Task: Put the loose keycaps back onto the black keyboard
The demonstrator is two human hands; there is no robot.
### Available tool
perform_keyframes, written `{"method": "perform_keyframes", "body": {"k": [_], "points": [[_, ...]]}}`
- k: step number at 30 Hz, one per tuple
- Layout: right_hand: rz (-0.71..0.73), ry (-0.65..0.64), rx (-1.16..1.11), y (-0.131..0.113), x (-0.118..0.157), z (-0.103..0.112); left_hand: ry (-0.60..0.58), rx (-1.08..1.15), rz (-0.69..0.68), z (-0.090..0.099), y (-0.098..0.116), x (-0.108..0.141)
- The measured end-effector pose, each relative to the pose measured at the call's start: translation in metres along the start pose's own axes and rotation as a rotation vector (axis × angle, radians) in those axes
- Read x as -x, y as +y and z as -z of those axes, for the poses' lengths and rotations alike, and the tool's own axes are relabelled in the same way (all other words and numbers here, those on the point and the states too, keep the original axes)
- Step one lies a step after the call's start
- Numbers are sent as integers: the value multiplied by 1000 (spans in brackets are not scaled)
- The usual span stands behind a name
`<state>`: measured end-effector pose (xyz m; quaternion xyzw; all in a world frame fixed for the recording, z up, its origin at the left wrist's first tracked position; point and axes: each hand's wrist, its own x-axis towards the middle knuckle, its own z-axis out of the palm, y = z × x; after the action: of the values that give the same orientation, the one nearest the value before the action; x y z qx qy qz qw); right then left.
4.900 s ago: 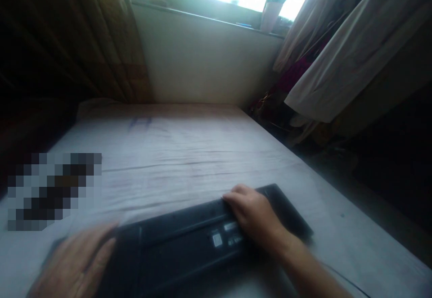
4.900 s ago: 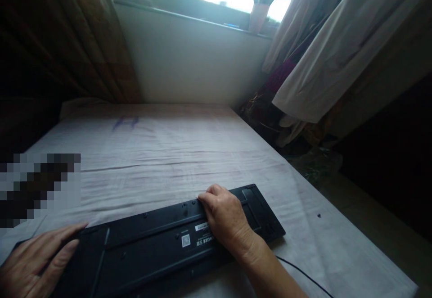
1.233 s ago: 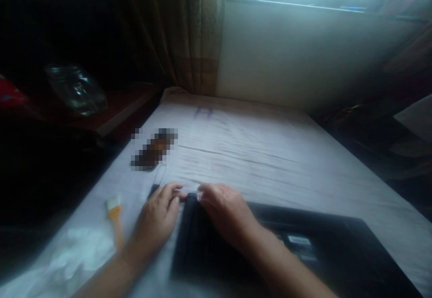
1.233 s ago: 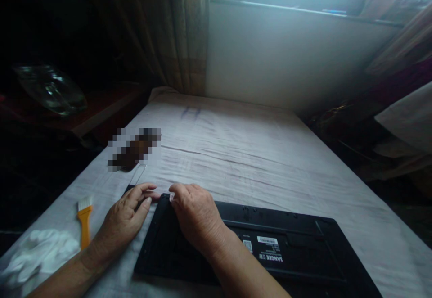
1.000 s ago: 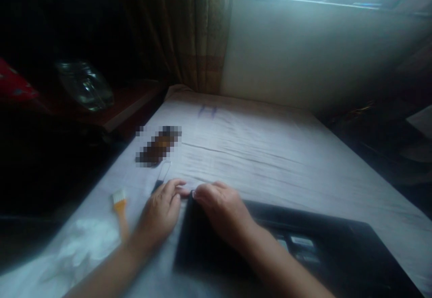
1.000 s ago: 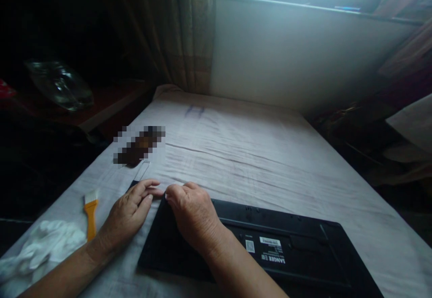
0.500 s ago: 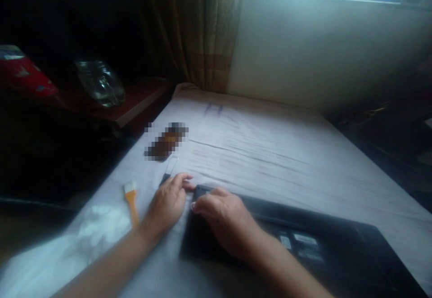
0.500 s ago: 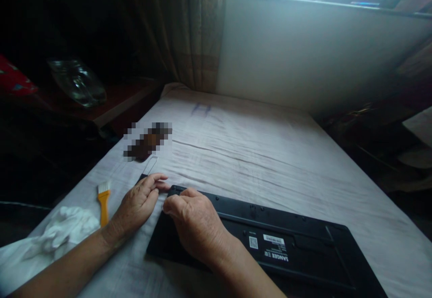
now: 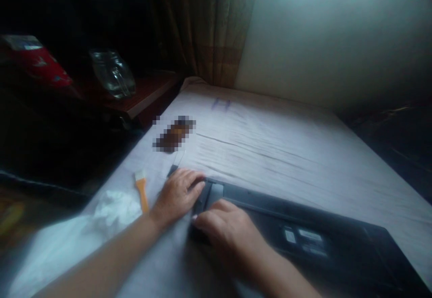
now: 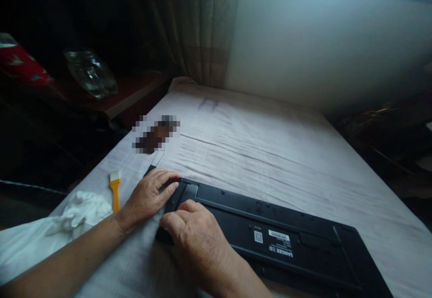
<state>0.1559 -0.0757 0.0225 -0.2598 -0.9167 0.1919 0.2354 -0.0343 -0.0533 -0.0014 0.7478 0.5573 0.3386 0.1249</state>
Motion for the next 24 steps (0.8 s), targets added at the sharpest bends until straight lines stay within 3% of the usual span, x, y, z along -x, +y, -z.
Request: {"method": "perform_keyframes", "body": {"k": [7,19,24], "points": [[112,31,-81,-8,8,5,-11,-21,-69,-2,-1,1],[38,61,-78,0,46,30,-5,-49,-93,-3,-5,0],[-105,280,40,7,55,46,-2,-63,-104,-2,-5,0]]}}
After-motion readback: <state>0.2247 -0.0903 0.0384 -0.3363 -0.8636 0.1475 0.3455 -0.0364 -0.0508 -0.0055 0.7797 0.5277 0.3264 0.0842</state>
